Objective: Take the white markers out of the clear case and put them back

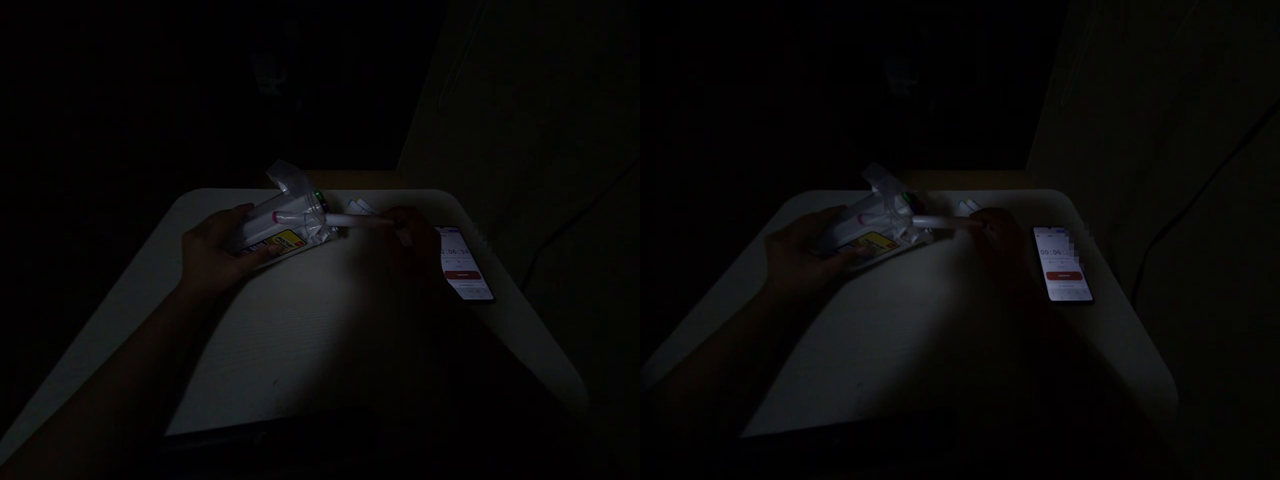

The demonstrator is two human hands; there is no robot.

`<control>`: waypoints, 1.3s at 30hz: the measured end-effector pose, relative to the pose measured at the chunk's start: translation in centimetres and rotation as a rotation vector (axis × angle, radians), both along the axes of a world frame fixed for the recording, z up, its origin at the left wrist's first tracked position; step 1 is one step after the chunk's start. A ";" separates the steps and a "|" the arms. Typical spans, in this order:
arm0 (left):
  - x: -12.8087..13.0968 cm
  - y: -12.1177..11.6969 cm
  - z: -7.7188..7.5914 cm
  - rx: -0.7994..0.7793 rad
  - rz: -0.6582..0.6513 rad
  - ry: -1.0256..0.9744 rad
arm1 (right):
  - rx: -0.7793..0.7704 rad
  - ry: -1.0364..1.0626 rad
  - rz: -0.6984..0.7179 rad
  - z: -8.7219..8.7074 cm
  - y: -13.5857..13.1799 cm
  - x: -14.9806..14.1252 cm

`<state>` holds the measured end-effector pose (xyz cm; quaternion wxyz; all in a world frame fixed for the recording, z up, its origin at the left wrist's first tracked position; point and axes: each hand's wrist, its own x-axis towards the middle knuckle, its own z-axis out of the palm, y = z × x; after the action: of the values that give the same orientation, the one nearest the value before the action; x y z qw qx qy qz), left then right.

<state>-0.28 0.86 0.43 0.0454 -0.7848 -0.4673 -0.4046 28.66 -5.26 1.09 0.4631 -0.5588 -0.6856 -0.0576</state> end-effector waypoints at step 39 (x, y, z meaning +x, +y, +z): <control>0.1 0.5 -0.1 -0.042 0.111 -0.112 | -0.509 -0.460 -0.214 -1.4 1.0 -0.4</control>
<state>-0.21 1.34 0.32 0.0248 -0.7345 -0.5203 -0.4349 28.29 -4.23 -0.36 0.1339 -0.6972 -0.7019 -0.0576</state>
